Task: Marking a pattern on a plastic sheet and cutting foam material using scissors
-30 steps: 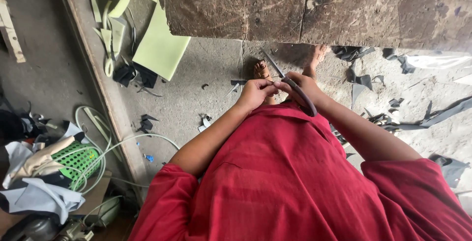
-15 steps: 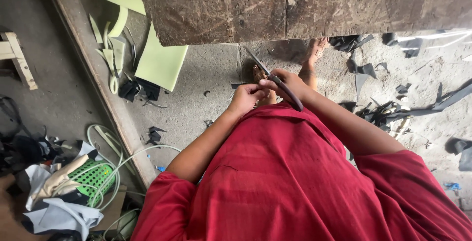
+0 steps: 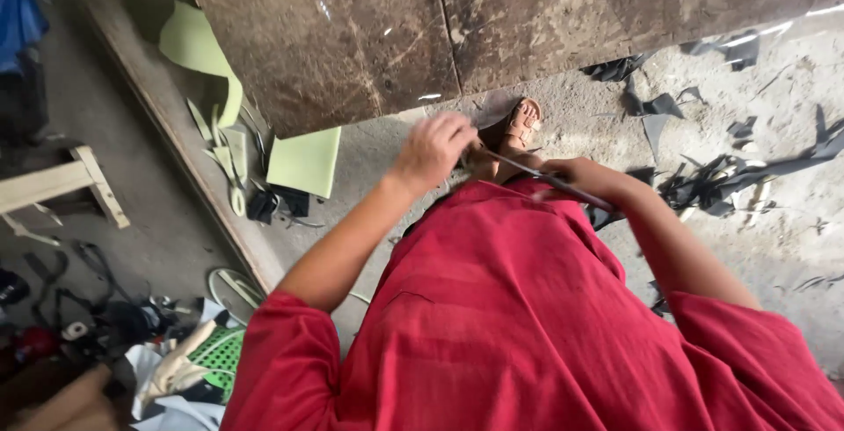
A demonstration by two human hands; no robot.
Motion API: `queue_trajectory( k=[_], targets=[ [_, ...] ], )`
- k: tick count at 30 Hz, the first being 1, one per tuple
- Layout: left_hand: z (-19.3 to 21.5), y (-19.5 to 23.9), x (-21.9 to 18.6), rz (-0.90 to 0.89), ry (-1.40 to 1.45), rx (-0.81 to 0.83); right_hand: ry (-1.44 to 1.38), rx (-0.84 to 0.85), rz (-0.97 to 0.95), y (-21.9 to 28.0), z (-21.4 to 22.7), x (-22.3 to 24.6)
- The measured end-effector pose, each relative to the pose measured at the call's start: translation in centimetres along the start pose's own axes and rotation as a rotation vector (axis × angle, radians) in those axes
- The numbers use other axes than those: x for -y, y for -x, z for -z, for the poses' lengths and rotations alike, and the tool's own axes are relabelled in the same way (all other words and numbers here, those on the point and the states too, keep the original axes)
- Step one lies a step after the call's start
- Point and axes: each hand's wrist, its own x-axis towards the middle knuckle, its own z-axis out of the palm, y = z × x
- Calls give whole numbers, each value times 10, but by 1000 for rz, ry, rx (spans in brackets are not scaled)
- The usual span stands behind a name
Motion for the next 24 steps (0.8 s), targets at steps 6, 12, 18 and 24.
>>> queue_trajectory(
  k=[6, 12, 18, 24],
  targets=[
    [48, -102, 65, -455, -273, -5, -158, -160, -402, 53, 13, -2],
    [36, -148, 78, -407, -253, -58, -614, -756, -254, 9, -63, -38],
    [19, -165, 77, -400, -197, -153, -1443, -1198, 239, -108, -130, 12],
    [-2, -157, 78, -901, 66, -159, -1759, -1399, 341, -189, -142, 60]
  ],
)
